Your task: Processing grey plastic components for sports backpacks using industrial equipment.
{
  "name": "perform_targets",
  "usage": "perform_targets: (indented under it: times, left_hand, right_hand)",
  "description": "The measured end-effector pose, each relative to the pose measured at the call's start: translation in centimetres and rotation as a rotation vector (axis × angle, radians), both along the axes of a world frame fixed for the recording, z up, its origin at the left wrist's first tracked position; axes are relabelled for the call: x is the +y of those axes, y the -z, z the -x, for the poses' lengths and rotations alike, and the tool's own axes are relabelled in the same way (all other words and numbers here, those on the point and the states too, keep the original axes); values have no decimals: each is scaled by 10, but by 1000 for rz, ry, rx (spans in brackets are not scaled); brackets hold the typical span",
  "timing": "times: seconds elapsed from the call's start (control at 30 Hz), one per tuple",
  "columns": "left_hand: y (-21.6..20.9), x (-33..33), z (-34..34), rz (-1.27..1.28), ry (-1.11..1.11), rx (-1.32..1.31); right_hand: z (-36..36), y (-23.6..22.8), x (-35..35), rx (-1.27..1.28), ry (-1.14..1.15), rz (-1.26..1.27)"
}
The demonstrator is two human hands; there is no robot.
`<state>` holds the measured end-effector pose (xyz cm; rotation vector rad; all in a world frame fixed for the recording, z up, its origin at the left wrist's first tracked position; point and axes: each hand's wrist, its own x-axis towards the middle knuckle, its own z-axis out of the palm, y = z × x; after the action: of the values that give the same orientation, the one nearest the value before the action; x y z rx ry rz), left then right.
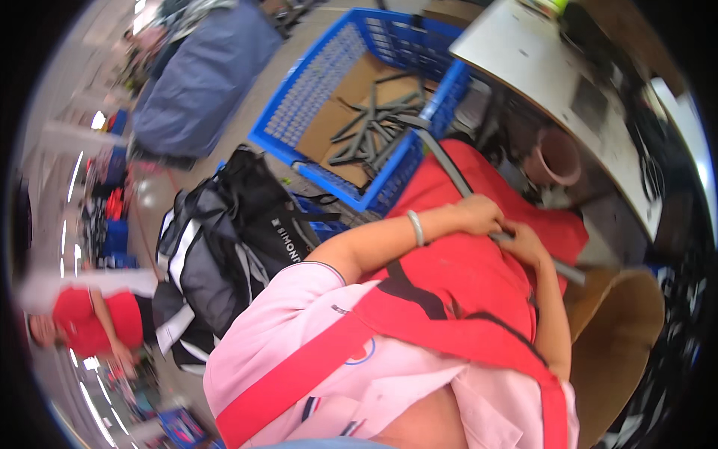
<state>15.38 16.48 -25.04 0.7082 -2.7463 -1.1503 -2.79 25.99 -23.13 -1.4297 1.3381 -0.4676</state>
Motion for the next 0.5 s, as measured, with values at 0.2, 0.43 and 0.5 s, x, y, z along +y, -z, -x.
perform_targets:
  times: [0.2,0.43,0.5]
  left_hand:
    - [-13,-7,-13,48,6,-43]
    - [-27,-5,-3,-30,34,-83]
    - [-29,-5,-6,-46,38,-80]
  right_hand:
    - [-9,1,-9,243,-78,97]
    - [-10,-11,7,458,13,95]
    - [-20,-27,10,580,9,77]
